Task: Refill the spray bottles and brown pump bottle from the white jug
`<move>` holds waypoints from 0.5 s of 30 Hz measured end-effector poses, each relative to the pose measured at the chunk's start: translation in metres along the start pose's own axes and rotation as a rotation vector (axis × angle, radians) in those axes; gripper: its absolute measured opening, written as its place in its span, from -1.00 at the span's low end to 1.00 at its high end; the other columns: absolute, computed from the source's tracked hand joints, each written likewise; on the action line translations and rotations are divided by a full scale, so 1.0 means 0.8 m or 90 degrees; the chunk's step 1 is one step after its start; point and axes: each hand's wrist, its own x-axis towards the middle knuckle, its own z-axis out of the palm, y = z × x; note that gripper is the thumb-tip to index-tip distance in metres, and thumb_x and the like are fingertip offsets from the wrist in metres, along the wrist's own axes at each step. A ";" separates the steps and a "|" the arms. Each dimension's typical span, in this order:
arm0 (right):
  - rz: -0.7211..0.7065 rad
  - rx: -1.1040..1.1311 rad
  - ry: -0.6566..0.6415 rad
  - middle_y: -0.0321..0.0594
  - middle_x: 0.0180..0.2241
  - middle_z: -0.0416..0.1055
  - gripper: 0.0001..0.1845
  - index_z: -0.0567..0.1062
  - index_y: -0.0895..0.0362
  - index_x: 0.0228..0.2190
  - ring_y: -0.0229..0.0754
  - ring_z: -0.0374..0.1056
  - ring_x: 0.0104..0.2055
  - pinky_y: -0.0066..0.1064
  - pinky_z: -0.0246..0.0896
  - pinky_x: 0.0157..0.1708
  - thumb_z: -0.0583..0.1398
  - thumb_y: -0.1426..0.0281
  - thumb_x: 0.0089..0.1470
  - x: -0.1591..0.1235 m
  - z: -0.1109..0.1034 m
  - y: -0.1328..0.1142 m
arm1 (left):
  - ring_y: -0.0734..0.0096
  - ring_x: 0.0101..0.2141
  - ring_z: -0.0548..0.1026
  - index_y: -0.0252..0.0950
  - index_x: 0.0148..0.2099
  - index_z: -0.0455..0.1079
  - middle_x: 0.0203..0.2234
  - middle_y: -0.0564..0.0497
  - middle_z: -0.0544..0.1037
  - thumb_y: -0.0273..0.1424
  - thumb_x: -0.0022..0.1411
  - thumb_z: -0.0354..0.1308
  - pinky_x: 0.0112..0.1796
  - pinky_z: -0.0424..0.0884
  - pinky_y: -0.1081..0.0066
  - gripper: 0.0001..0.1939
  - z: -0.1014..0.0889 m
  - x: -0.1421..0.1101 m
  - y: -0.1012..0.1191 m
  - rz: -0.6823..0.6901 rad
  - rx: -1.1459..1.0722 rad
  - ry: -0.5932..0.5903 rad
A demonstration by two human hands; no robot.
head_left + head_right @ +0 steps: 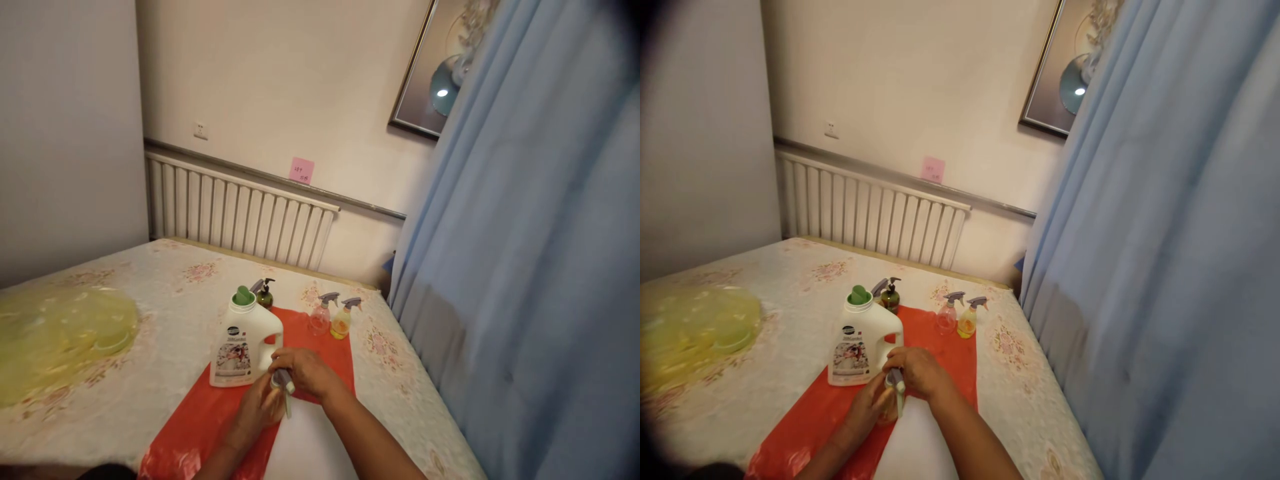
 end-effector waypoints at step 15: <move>0.098 -0.131 -0.003 -0.25 -0.24 0.48 -0.79 0.58 0.06 -0.27 -0.19 0.37 -0.23 -0.49 0.14 -0.27 0.17 0.50 0.11 -0.003 0.005 0.008 | 0.16 -0.16 0.60 -0.30 -0.04 0.47 -0.17 -0.08 0.65 -0.21 0.14 0.11 -0.09 0.52 0.30 -0.60 0.011 -0.006 -0.017 0.008 -0.057 0.051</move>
